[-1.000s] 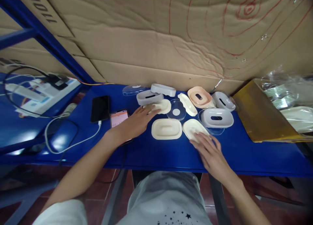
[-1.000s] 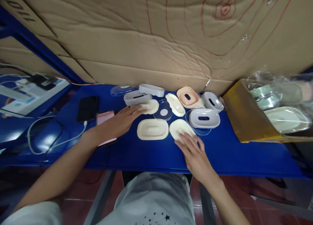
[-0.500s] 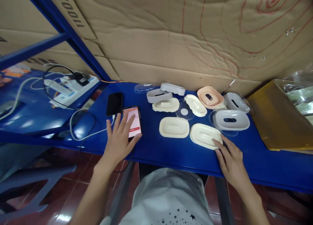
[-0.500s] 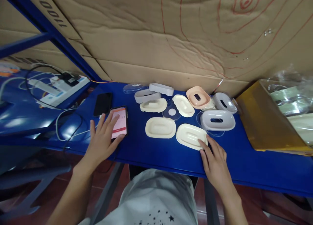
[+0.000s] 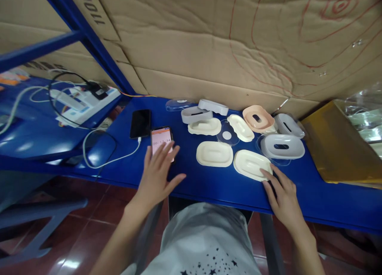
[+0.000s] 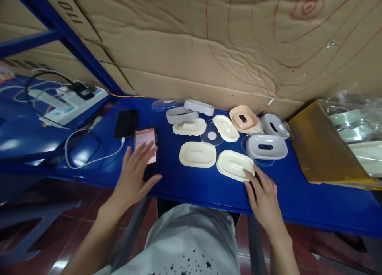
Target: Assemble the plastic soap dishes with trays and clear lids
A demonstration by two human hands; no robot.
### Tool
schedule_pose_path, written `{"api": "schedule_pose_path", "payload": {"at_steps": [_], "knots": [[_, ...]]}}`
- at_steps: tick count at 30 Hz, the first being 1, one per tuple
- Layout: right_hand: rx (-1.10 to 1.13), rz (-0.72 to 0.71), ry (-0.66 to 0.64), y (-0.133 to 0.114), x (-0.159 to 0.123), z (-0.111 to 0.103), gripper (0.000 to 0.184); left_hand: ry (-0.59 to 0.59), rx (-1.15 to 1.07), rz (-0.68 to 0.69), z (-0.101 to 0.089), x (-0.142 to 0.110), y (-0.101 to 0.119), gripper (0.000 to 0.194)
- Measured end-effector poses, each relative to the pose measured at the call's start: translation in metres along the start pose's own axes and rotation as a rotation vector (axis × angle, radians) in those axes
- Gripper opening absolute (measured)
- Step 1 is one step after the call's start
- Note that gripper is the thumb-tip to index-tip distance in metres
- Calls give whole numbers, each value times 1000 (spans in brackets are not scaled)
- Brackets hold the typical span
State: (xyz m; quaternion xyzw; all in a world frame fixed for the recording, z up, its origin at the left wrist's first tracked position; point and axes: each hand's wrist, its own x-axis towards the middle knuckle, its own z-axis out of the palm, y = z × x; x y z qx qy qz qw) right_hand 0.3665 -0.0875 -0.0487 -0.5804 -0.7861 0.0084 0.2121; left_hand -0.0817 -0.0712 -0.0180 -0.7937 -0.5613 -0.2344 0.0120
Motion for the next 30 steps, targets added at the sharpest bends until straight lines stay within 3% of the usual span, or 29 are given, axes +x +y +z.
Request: {"api": "schedule_pose_path", "payload": {"at_steps": [5,9,13,19,24,30], "knots": [[-3,8,-19,-4,2,-3,47,-121,-47,198,19,8,56,71],[-12,0,-24,-2,1,-5,47,-165,-34,240,36,15,76,62],[-42,-18,-6,-8,0,-8,50,-142,-105,258,42,14,77,41],[35,-114,-62,-45,19,-6,57,-55,-203,225,38,9,73,27],[74,-97,-15,-51,36,1,38,-46,-305,202,38,10,73,10],[126,-74,137,-43,30,3,27,-20,-318,227,42,10,73,6]]}}
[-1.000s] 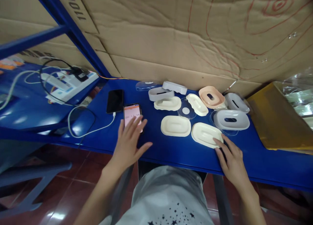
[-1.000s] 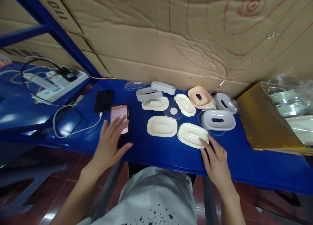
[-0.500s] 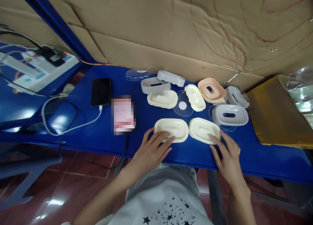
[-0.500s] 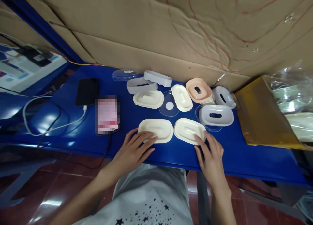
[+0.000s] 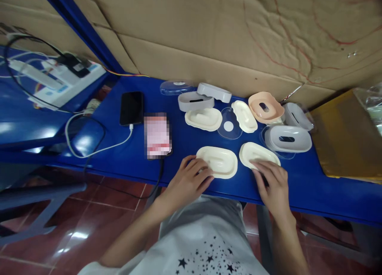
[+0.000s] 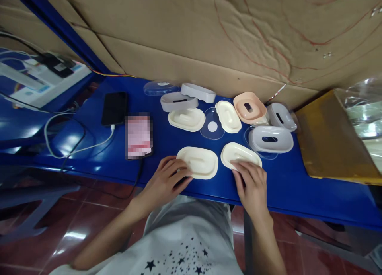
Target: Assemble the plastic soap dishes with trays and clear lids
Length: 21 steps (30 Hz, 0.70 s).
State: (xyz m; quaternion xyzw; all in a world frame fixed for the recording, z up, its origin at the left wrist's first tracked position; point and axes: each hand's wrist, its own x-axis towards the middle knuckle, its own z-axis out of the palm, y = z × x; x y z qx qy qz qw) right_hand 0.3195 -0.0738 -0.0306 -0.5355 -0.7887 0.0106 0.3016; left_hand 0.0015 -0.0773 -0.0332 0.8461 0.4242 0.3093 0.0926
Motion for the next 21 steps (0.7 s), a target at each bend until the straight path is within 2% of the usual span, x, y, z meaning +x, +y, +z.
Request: {"api": "schedule_pose_path", "payload": {"at_steps": [4,9,11,15,18,21], "knots": [[84,49,99,-4,-4,-4,23,29,35,18,1,-2,0,10],[201,9,66,-23,1,6,23,70,5,-49,1,-2,1,40],[167,-43,27,-26,5,11,25,48,9,-45,0,-2,1,36],[56,-71,-29,-16,8,8,25,45,51,-44,-3,-1,1,6],[15,-66,-73,-8,0,-1,27,107,104,-99,-6,-3,1,9],[-2,-77,-111,-11,-11,-6,32,163,135,-122,-8,-3,0,13]]}}
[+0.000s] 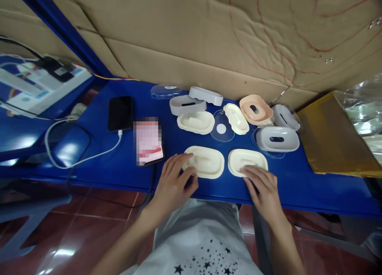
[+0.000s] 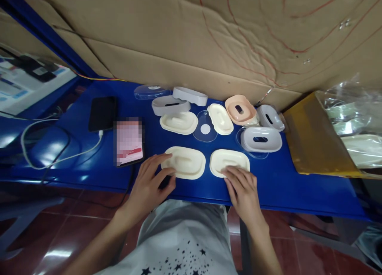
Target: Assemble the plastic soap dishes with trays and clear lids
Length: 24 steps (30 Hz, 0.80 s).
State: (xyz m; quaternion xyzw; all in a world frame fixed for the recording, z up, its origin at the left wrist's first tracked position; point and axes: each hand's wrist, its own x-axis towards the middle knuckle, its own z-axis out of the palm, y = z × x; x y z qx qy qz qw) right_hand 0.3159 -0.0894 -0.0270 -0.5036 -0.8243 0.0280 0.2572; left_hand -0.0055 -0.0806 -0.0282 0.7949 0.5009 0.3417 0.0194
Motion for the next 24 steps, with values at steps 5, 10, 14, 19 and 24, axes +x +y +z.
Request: {"api": "schedule_pose_path", "payload": {"at_steps": [5,10,14,19,24], "knots": [[64,-71,-74,-1,2,-8,38,-103,-16,108,1,0,-1,23],[-179,116,150,62,19,-30,44,-79,9,85,5,0,-3,13],[-313,176,109,104,21,-39,44,-89,38,76,5,2,-2,15],[-300,144,135,100,8,-34,37,-108,33,65,6,3,-1,14],[-358,187,221,95,-3,-39,30,-106,41,65,7,3,-1,15]]}}
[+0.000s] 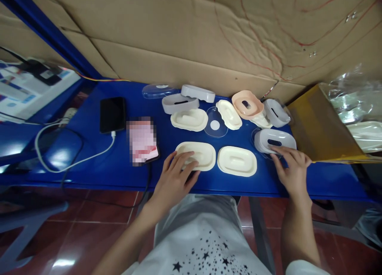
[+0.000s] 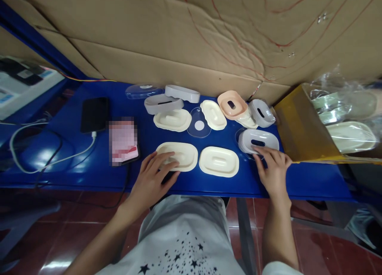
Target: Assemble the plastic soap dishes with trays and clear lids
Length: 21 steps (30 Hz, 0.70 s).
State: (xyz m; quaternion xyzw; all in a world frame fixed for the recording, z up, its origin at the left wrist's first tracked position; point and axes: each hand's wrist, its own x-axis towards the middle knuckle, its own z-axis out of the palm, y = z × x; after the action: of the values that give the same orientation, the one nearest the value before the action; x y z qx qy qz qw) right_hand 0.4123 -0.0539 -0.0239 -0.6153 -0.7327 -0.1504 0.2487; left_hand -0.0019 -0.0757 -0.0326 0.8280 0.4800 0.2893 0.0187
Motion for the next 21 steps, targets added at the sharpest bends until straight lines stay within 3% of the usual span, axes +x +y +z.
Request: {"api": "schedule_pose_path", "payload": {"at_steps": [5,9,12,14,17,21], "knots": [[41,1,56,-5,28,-8,32,-9,0,-5,0,0,0,16],[124,-139,-73,-40,73,1,29,-11,0,-7,0,-1,0,16],[128,-207,-134,-63,90,12,34,-13,-6,-1,0,-1,-1,16],[90,-167,-141,-66,84,15,45,-21,-10,0,0,-1,-1,17],[54,-31,-123,-52,55,12,63,-36,-9,2,-1,-1,-1,17],[62,56,-131,-23,15,2,59,-37,-2,8,-1,0,0,16]]}}
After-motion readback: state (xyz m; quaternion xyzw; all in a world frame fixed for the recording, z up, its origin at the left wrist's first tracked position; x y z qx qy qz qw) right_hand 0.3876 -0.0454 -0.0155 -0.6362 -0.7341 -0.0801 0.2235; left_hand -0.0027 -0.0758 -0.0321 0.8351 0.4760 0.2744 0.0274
